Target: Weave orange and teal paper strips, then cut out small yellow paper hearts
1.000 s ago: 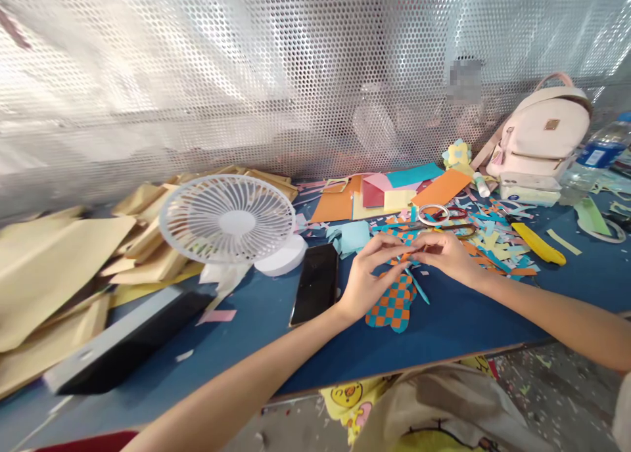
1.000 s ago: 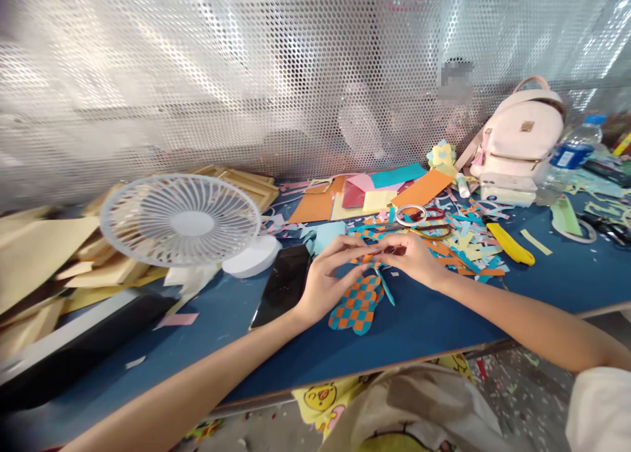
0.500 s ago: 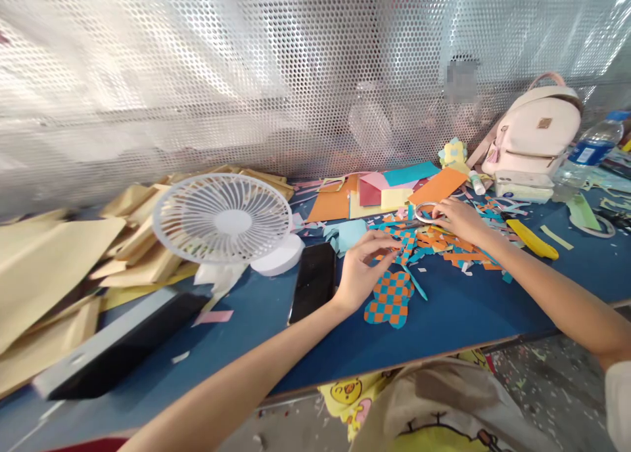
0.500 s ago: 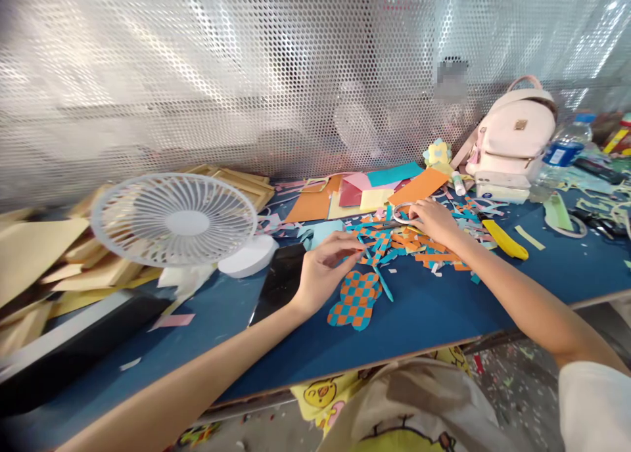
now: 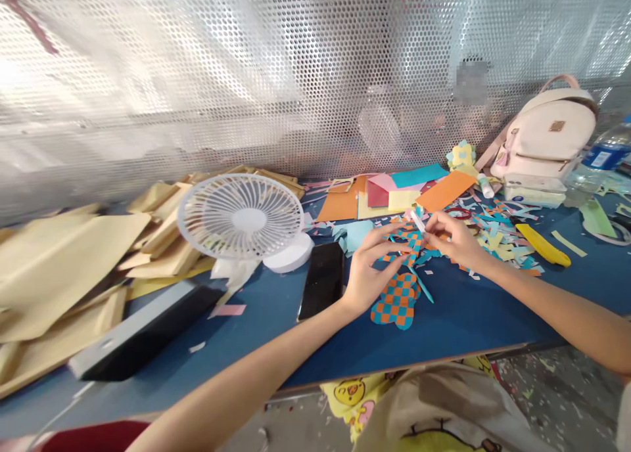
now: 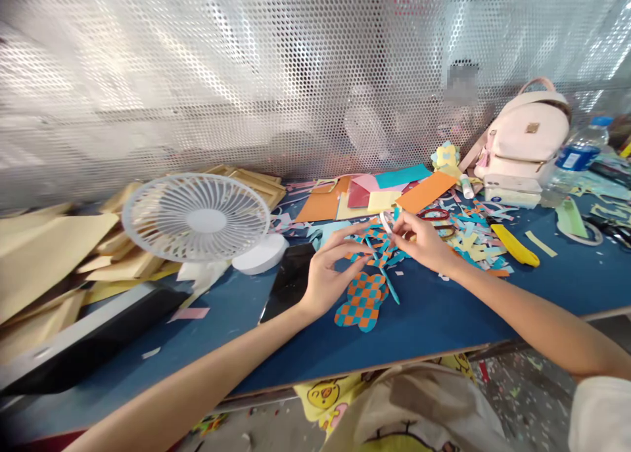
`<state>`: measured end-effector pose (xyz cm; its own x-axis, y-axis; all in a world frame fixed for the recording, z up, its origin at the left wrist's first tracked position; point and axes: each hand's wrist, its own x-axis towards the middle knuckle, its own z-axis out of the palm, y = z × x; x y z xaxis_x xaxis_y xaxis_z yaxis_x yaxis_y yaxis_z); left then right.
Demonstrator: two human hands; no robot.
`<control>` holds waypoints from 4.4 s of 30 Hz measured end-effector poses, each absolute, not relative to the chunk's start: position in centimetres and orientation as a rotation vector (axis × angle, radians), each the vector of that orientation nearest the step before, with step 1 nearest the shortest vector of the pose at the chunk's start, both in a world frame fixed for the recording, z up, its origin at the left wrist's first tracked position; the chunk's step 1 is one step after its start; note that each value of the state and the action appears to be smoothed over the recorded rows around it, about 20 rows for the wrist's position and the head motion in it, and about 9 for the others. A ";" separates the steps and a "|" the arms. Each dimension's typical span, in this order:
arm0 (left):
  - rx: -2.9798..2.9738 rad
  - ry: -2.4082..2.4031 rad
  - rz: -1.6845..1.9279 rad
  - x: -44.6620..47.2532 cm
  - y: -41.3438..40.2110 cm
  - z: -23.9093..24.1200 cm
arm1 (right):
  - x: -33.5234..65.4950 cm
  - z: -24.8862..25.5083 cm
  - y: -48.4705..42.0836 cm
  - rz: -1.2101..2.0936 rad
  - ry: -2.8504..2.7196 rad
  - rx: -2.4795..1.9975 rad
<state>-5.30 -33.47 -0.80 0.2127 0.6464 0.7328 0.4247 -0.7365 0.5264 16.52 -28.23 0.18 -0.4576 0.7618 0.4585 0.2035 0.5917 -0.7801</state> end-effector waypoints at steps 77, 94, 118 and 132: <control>1.245 1.040 1.322 -4.1 -33.4 -0.9 | 15.8 -0.2 -30.1 0.199 -2.278 -0.740; 1.227 0.975 1.313 -4.1 -33.4 -1.2 | 15.6 -0.3 -30.2 0.140 -2.233 -0.700; 1.255 1.004 1.240 -4.4 -32.9 -1.0 | 15.7 0.2 -30.3 -0.056 -2.326 -0.706; 1.206 1.020 1.176 -4.6 -32.7 -1.2 | 16.3 1.7 -30.6 -0.232 -2.389 -0.678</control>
<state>-4.64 -32.69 -1.16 0.1325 0.9907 0.0302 -0.1097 -0.0156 0.9938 16.29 -30.57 1.68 -0.6646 0.4122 0.6231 0.5244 0.8515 -0.0040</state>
